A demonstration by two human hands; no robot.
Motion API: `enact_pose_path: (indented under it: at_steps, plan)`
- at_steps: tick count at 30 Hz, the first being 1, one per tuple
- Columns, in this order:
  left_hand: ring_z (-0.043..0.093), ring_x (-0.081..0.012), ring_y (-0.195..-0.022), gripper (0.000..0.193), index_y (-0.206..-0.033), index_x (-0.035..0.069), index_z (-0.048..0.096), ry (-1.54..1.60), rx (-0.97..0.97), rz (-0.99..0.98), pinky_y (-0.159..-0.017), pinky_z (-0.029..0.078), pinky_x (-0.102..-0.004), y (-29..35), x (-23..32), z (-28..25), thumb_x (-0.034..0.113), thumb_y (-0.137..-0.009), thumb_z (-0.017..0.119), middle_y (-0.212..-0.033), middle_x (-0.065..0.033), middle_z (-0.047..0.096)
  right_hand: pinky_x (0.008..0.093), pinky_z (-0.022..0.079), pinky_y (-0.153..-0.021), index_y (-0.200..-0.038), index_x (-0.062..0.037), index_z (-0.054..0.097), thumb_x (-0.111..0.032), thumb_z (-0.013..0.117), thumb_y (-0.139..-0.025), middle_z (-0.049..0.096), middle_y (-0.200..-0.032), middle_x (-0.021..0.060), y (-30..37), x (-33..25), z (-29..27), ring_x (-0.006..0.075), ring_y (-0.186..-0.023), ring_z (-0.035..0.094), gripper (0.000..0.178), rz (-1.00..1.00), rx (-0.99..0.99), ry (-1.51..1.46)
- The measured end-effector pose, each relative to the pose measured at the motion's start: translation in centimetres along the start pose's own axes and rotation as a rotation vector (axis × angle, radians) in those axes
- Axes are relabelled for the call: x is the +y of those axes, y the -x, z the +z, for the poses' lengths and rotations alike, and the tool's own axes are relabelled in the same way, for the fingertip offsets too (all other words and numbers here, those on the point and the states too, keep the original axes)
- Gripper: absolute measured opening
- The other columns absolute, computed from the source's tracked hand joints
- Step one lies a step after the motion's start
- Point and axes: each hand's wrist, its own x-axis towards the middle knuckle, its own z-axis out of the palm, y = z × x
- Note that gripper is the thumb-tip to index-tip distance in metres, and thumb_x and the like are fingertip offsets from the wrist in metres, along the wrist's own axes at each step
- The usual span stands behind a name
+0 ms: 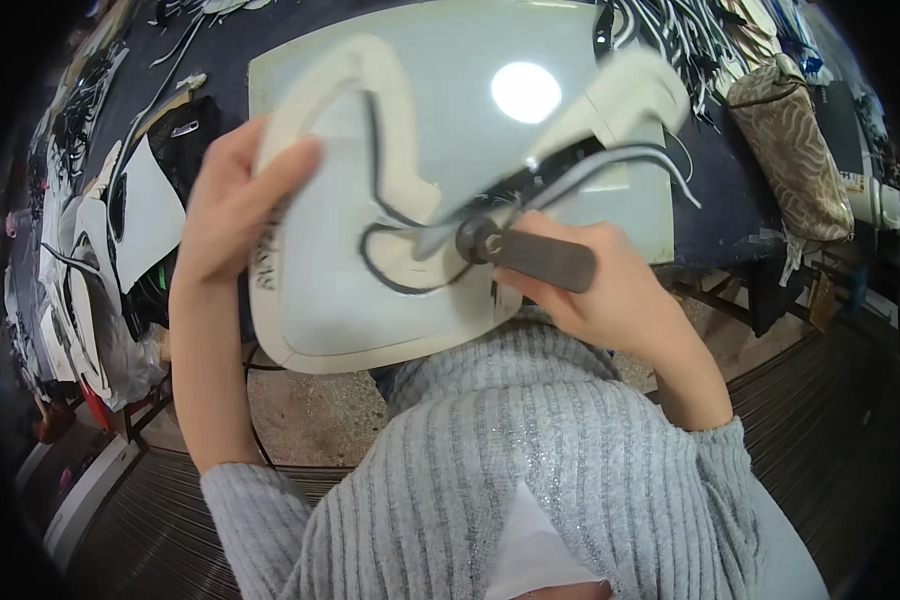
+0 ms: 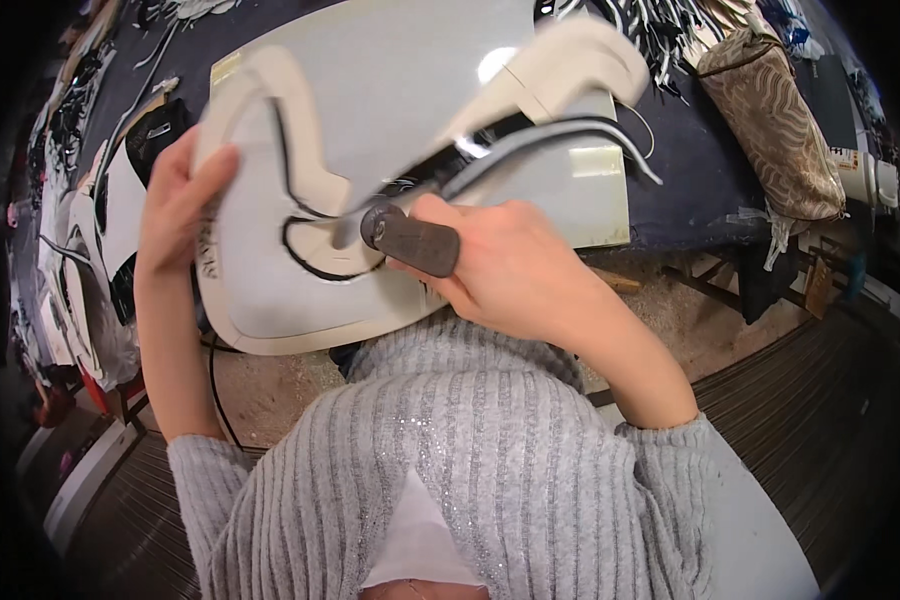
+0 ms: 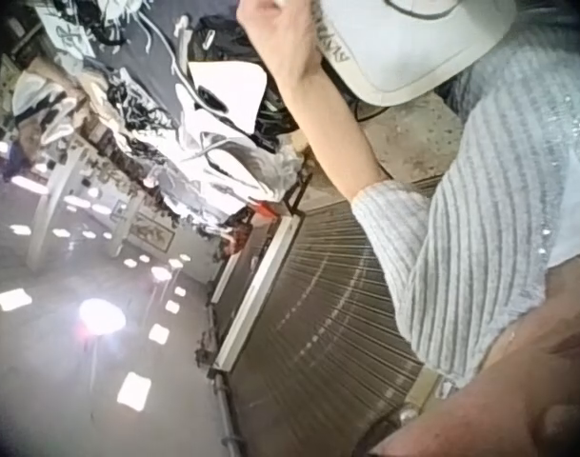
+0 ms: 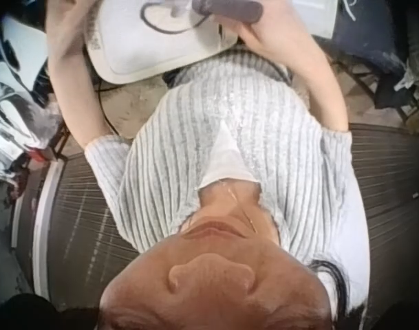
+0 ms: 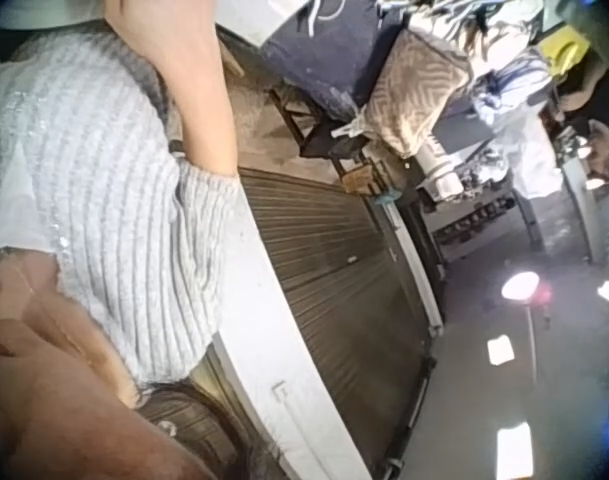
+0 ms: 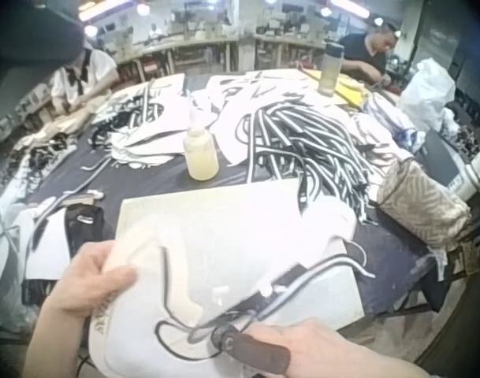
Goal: Manually assemble and hammer components of a shoe upper onto a template.
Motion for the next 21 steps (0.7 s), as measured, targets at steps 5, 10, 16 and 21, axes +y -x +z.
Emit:
enact_pose_path:
  at_steps: [5,10,16,21]
  plan:
    - [0.068,-0.0201,-0.099,0.039,-0.133,-0.007,0.051,0.381,0.436,0.093,-0.087,0.054,-0.0318,8.5,-2.8,-4.3,0.012,-0.099,0.055,-0.117,-0.0156,0.067,0.0367,0.048,-0.055,-0.095,-0.0082,0.06,-0.016,0.072,-0.088,0.062,-0.068,0.0119,1.4,-0.6,-1.9,0.0351,-0.061,0.061,0.015,-0.029,0.176,-0.192]
    - [0.066,-0.0265,-0.109,0.039,-0.135,-0.008,0.048,0.703,0.559,0.252,-0.096,0.053,-0.0367,14.1,-5.6,-5.7,0.011,-0.1,0.05,-0.125,-0.0197,0.063,0.0336,0.046,-0.054,-0.095,-0.0064,0.062,-0.013,0.072,-0.088,0.058,-0.065,0.0116,1.5,0.6,-1.9,0.034,-0.056,0.054,0.014,-0.045,0.204,-0.221]
    - [0.065,-0.0228,-0.106,0.034,-0.13,-0.007,0.052,0.622,0.842,0.068,-0.096,0.052,-0.0352,10.7,-9.4,1.5,0.01,-0.101,0.051,-0.119,-0.0154,0.064,0.0322,0.044,-0.056,-0.1,-0.0027,0.065,-0.013,0.067,-0.093,0.055,-0.067,0.0117,0.4,0.9,-1.3,0.0228,-0.055,0.051,0.012,-0.023,0.163,-0.255]
    - [0.053,-0.025,-0.121,0.061,-0.142,-0.005,0.034,-0.019,0.827,0.46,-0.102,0.043,-0.0338,7.9,-9.2,3.1,0.0,-0.09,0.066,-0.143,-0.0181,0.043,0.0368,0.044,-0.057,-0.104,-0.0028,0.066,-0.022,0.064,-0.096,0.058,-0.067,0.0141,-1.9,2.6,-1.3,0.0283,-0.056,0.055,0.021,0.035,0.166,-0.048]
